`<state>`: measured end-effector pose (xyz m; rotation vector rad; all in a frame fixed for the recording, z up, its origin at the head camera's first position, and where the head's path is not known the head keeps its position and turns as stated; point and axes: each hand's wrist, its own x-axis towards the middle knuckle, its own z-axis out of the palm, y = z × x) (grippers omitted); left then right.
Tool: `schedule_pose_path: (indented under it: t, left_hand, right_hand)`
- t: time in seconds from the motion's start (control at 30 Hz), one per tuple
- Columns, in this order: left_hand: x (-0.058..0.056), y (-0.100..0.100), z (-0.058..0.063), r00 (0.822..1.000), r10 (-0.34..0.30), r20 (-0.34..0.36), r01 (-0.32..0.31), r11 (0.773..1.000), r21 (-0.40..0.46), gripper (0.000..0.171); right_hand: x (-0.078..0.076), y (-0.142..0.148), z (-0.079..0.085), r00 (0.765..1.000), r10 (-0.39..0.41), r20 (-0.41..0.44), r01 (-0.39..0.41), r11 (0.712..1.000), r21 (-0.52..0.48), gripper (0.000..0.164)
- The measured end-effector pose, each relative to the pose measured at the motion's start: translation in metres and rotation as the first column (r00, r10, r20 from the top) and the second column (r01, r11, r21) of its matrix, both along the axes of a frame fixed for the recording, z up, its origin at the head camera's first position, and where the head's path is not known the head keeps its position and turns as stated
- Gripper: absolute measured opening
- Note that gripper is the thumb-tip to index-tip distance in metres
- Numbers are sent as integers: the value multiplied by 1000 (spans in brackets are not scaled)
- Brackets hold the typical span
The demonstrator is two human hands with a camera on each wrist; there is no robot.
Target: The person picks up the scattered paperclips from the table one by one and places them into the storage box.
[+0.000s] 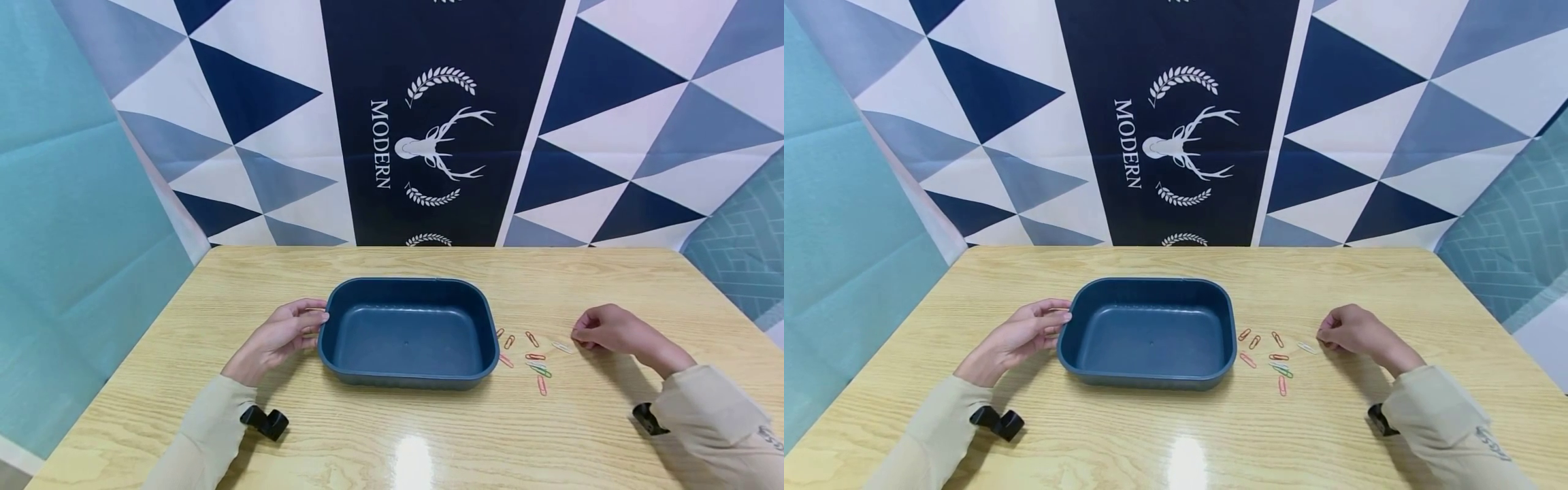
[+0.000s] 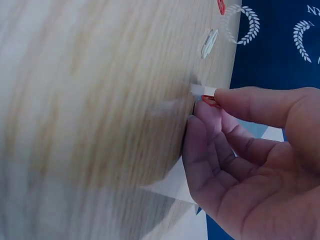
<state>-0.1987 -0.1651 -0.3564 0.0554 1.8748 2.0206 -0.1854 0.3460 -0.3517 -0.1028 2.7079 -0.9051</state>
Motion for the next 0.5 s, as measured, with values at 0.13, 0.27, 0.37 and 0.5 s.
schedule_pose_path:
  t: [0.13, 0.27, 0.37, 0.5]
  left_hand:
    - [0, 0, 1, 1000, 0, 3, 0, 1000, -4, 42]
    - [0, 0, 1, 1000, 3, 7, -3, 1000, -7, 42]
    - [0, 0, 1, 1000, 0, 10, 1, 1000, -3, 42]
    - [0, -1, 1, 1000, -7, 8, 7, 1000, 5, 42]
  right_hand:
    - [0, 0, 1, 1000, -1, 13, 1, 1000, -1, 12]
    - [0, 0, 2, 1000, 0, 21, 0, 1000, -2, 12]
    - [0, -1, 3, 1000, 3, 25, -3, 1000, -2, 12]
    - [0, 0, 3, 1000, 7, 26, -7, 1000, -6, 12]
